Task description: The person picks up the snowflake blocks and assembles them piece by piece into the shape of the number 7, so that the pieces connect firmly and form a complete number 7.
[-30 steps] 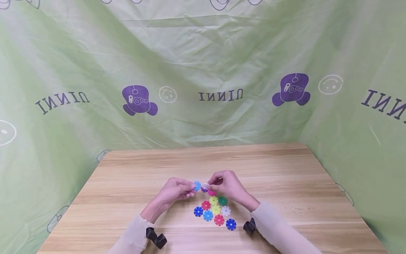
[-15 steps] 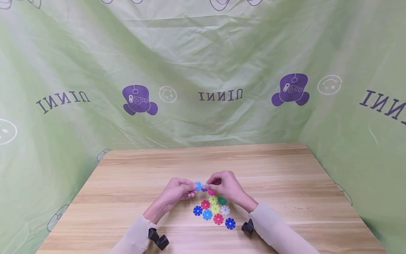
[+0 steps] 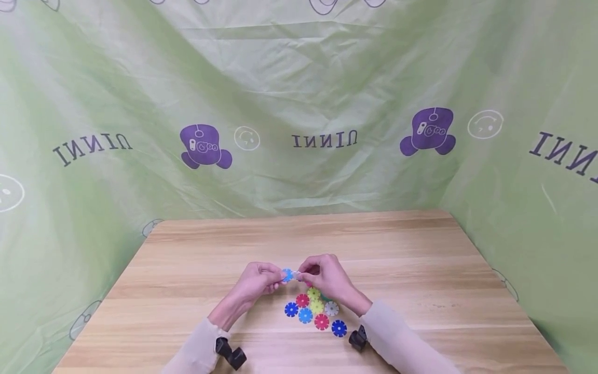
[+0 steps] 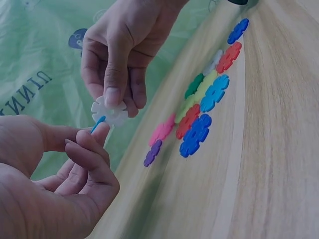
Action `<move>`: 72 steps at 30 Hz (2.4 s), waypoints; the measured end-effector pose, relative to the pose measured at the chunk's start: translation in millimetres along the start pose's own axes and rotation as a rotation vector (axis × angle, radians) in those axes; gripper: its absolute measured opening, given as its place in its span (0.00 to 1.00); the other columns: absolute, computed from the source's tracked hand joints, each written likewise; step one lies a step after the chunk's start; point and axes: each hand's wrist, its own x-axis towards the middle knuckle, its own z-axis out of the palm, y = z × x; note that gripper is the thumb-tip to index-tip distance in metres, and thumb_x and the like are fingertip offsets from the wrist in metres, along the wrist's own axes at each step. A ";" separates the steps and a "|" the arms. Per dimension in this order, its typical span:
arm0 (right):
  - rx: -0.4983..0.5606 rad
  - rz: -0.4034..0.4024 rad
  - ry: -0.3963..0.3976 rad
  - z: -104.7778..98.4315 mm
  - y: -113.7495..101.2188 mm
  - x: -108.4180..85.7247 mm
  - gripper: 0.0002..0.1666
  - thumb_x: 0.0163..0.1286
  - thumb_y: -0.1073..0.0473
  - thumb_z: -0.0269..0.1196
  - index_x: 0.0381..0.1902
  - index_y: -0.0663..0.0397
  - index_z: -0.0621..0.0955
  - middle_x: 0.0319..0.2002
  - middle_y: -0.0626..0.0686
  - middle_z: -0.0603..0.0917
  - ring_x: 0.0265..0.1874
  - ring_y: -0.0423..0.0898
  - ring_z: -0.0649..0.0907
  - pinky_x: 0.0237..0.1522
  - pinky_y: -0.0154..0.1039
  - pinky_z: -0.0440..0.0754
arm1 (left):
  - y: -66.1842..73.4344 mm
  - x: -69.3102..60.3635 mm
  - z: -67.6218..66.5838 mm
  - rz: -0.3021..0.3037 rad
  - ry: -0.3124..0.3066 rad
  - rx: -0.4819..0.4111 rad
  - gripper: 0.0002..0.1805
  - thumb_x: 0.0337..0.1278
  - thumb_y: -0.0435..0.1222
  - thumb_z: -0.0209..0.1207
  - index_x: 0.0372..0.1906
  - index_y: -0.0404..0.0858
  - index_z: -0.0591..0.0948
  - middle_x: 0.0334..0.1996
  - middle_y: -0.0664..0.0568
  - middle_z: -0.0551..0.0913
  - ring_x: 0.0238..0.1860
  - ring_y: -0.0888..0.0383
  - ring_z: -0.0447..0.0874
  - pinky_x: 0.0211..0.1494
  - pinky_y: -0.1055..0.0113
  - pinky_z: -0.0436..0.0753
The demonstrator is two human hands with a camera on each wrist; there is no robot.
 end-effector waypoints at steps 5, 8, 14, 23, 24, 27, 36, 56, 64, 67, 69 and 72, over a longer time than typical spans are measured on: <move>-0.001 0.044 0.006 4.2 2.8 -1.2 0.02 0.66 0.60 0.74 0.37 0.49 0.91 0.36 0.50 0.93 0.33 0.38 0.89 0.40 0.28 0.88 | -3.4 0.2 -1.0 0.010 -0.014 0.019 0.07 0.61 0.29 0.67 0.42 0.30 0.87 0.32 0.49 0.90 0.29 0.63 0.81 0.35 0.73 0.83; -0.004 0.044 0.015 5.6 3.5 -2.1 0.03 0.66 0.60 0.74 0.37 0.49 0.91 0.36 0.50 0.93 0.33 0.39 0.89 0.41 0.28 0.88 | -4.2 0.8 -1.2 0.017 -0.014 0.021 0.06 0.61 0.28 0.67 0.42 0.30 0.87 0.31 0.49 0.90 0.28 0.63 0.80 0.35 0.73 0.83; -0.048 -0.016 0.045 6.9 -3.1 -2.8 0.04 0.65 0.62 0.75 0.38 0.52 0.91 0.37 0.51 0.93 0.34 0.39 0.89 0.42 0.28 0.89 | -2.7 1.7 -2.7 0.021 -0.026 0.026 0.06 0.61 0.28 0.66 0.42 0.30 0.87 0.30 0.51 0.89 0.29 0.62 0.80 0.36 0.72 0.83; -0.066 -0.029 0.070 9.6 -5.5 -1.2 0.05 0.64 0.63 0.75 0.38 0.52 0.91 0.36 0.51 0.93 0.34 0.39 0.89 0.41 0.29 0.89 | -2.9 1.9 -3.5 0.011 -0.011 0.016 0.05 0.61 0.28 0.66 0.41 0.30 0.87 0.30 0.51 0.89 0.29 0.62 0.80 0.36 0.73 0.83; -0.064 -0.023 0.068 9.8 -5.4 -1.1 0.04 0.64 0.63 0.75 0.38 0.52 0.91 0.36 0.51 0.93 0.34 0.39 0.89 0.41 0.29 0.89 | -3.5 1.7 -3.4 0.008 -0.009 0.018 0.05 0.61 0.28 0.66 0.40 0.31 0.87 0.30 0.51 0.89 0.29 0.62 0.80 0.36 0.73 0.83; -0.059 -0.012 0.064 10.8 -4.6 -0.6 0.04 0.64 0.63 0.75 0.38 0.52 0.91 0.36 0.51 0.93 0.34 0.40 0.90 0.41 0.29 0.89 | -5.5 1.5 -2.9 0.003 -0.001 0.017 0.04 0.61 0.27 0.66 0.39 0.32 0.87 0.28 0.52 0.88 0.28 0.63 0.80 0.34 0.74 0.82; -0.041 0.031 0.063 10.5 -0.9 -3.6 0.05 0.65 0.61 0.75 0.39 0.49 0.90 0.37 0.47 0.93 0.36 0.38 0.89 0.45 0.28 0.88 | -5.8 -2.8 -0.4 0.006 -0.003 0.010 0.07 0.61 0.29 0.67 0.42 0.30 0.87 0.26 0.55 0.86 0.27 0.63 0.80 0.34 0.73 0.81; -0.106 -0.033 -0.095 -22.4 9.9 8.3 0.19 0.61 0.59 0.78 0.47 0.61 0.87 0.42 0.55 0.90 0.42 0.48 0.88 0.45 0.35 0.91 | -9.7 -7.8 -17.1 0.026 -0.016 0.013 0.13 0.62 0.35 0.70 0.46 0.30 0.88 0.29 0.54 0.87 0.30 0.63 0.80 0.34 0.74 0.80; -0.206 0.061 -0.099 -27.1 29.3 19.9 0.15 0.62 0.64 0.76 0.47 0.58 0.87 0.41 0.53 0.90 0.42 0.45 0.87 0.49 0.42 0.91 | -12.9 -8.8 -24.9 0.019 -0.020 -0.017 0.13 0.63 0.35 0.69 0.46 0.28 0.86 0.30 0.54 0.87 0.30 0.64 0.79 0.34 0.76 0.80; -0.224 0.097 -0.104 -27.3 35.3 26.1 0.15 0.61 0.63 0.76 0.46 0.57 0.87 0.40 0.52 0.89 0.41 0.44 0.86 0.49 0.43 0.90 | -13.7 -9.1 -25.9 0.017 -0.014 -0.023 0.13 0.64 0.35 0.68 0.47 0.28 0.86 0.31 0.54 0.87 0.31 0.63 0.79 0.35 0.76 0.80; -0.232 0.116 -0.109 -26.6 37.8 30.4 0.14 0.61 0.63 0.76 0.44 0.56 0.88 0.39 0.50 0.89 0.40 0.44 0.85 0.49 0.43 0.89 | -14.1 -9.2 -26.3 0.017 -0.008 -0.026 0.14 0.64 0.35 0.68 0.47 0.28 0.86 0.31 0.53 0.88 0.31 0.63 0.79 0.35 0.75 0.80; -0.237 0.143 -0.121 -26.7 40.5 36.1 0.13 0.60 0.61 0.77 0.42 0.55 0.88 0.37 0.48 0.89 0.38 0.43 0.85 0.47 0.43 0.89 | -14.0 -8.4 -25.9 0.010 -0.008 -0.037 0.13 0.64 0.35 0.68 0.47 0.28 0.86 0.32 0.54 0.88 0.31 0.63 0.79 0.36 0.75 0.81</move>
